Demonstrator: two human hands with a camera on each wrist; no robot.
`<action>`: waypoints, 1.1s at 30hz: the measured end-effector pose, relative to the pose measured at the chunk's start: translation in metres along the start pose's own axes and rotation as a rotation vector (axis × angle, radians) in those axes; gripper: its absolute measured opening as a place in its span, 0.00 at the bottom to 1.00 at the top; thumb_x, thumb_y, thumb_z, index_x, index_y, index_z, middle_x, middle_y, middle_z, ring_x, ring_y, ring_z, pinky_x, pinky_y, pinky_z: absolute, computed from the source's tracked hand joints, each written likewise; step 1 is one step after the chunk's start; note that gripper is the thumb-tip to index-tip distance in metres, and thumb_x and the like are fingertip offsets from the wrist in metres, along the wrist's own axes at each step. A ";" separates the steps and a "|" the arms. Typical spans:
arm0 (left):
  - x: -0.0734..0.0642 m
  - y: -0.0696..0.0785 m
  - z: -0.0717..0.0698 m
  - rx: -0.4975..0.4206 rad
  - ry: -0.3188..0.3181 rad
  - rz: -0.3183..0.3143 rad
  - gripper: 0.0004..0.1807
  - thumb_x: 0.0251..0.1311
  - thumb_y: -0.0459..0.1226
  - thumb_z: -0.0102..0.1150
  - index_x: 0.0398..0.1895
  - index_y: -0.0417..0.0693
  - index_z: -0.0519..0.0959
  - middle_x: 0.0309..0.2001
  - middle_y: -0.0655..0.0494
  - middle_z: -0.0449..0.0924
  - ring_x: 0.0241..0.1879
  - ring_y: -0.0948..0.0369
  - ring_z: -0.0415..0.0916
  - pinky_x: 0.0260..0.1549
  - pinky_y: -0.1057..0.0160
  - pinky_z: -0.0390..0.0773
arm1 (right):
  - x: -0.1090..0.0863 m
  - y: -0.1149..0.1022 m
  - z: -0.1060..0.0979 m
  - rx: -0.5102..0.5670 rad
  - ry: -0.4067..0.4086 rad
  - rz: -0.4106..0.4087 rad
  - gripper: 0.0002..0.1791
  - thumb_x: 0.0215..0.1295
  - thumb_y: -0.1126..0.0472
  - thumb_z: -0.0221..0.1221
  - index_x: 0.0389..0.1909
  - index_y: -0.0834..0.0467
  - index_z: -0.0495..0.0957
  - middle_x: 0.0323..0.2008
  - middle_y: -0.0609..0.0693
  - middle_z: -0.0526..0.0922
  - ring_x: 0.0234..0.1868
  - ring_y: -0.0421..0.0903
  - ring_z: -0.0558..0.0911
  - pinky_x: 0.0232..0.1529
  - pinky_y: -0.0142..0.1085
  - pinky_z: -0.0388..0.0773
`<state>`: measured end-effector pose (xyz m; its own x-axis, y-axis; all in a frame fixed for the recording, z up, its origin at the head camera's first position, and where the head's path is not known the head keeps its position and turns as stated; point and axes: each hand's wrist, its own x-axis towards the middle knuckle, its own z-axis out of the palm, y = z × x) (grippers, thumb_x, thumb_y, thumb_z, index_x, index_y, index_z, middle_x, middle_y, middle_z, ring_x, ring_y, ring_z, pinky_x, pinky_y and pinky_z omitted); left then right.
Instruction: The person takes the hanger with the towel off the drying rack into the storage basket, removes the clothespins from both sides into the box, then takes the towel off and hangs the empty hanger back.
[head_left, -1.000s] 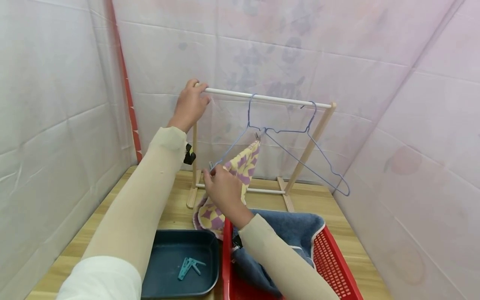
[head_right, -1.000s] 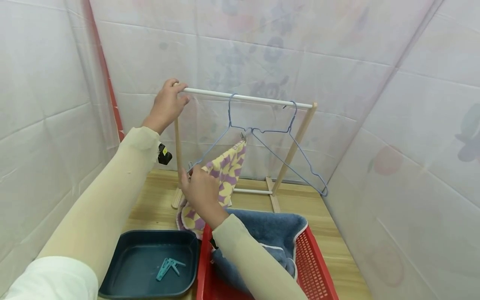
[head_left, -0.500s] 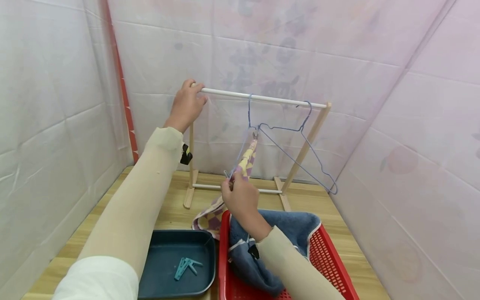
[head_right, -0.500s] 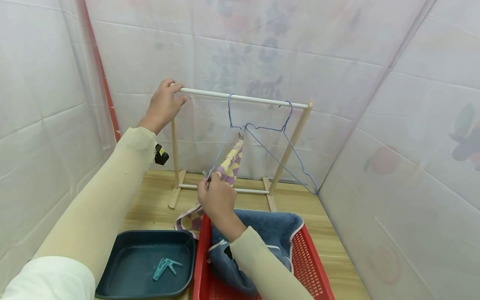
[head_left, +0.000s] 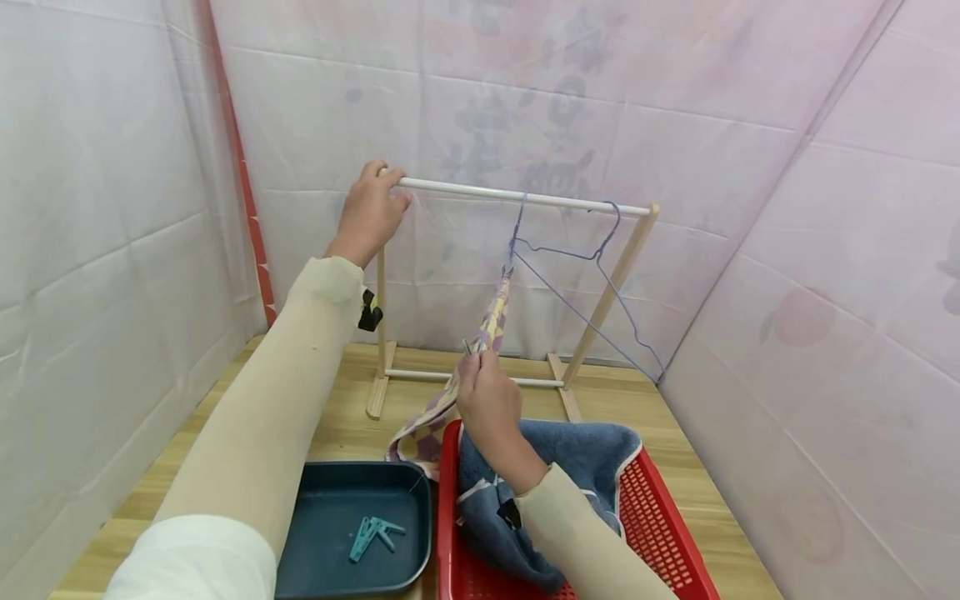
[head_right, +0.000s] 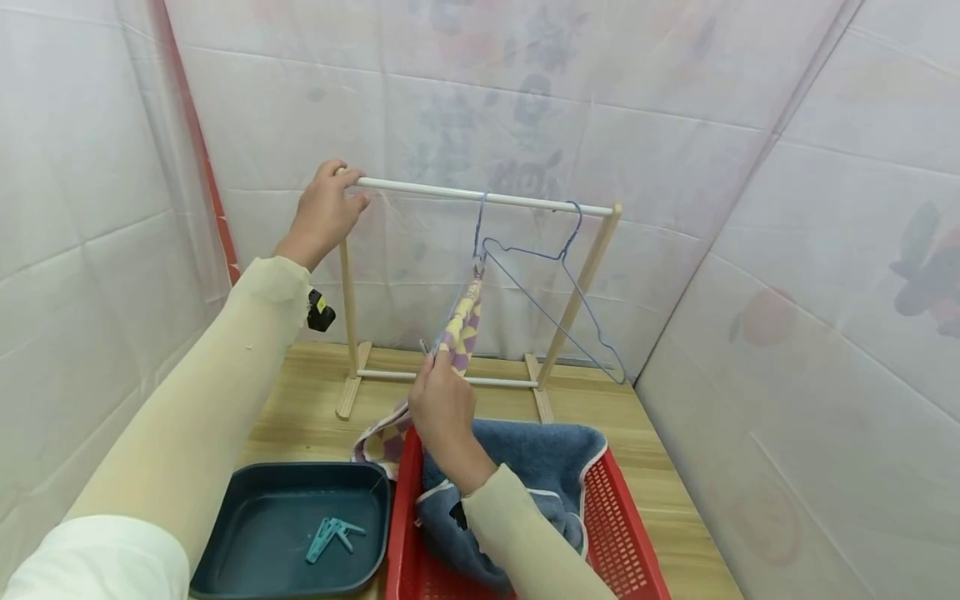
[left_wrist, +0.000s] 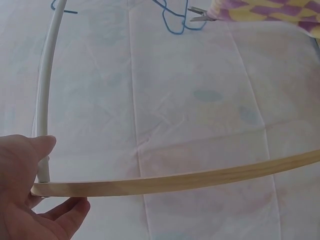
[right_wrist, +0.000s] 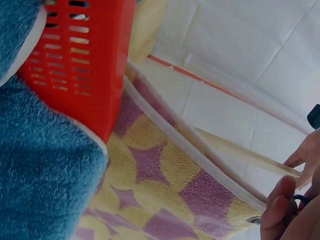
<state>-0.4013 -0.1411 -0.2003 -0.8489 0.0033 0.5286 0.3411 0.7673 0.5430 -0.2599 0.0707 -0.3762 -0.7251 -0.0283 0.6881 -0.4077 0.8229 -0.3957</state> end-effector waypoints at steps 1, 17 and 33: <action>0.000 0.000 0.000 0.002 0.002 -0.001 0.26 0.75 0.42 0.52 0.73 0.48 0.69 0.76 0.46 0.58 0.72 0.46 0.63 0.71 0.51 0.63 | -0.001 0.000 -0.002 -0.002 -0.002 0.001 0.13 0.78 0.60 0.46 0.31 0.60 0.70 0.12 0.46 0.62 0.11 0.41 0.60 0.14 0.32 0.52; 0.000 0.000 0.000 -0.010 0.018 -0.003 0.25 0.75 0.42 0.52 0.72 0.50 0.70 0.75 0.47 0.58 0.69 0.45 0.65 0.69 0.50 0.64 | -0.003 0.041 -0.024 -0.144 0.184 -0.062 0.12 0.78 0.64 0.47 0.32 0.64 0.71 0.10 0.46 0.58 0.08 0.41 0.55 0.12 0.34 0.48; -0.001 -0.007 -0.003 -0.001 0.025 -0.009 0.25 0.75 0.41 0.52 0.73 0.50 0.69 0.75 0.48 0.58 0.69 0.45 0.65 0.68 0.49 0.66 | 0.002 0.109 -0.049 -0.213 0.277 0.018 0.09 0.75 0.65 0.50 0.37 0.66 0.74 0.07 0.53 0.62 0.07 0.49 0.58 0.10 0.42 0.52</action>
<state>-0.4012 -0.1485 -0.2024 -0.8414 -0.0194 0.5400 0.3343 0.7664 0.5486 -0.2787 0.1885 -0.3882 -0.5410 0.1182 0.8327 -0.2502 0.9227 -0.2935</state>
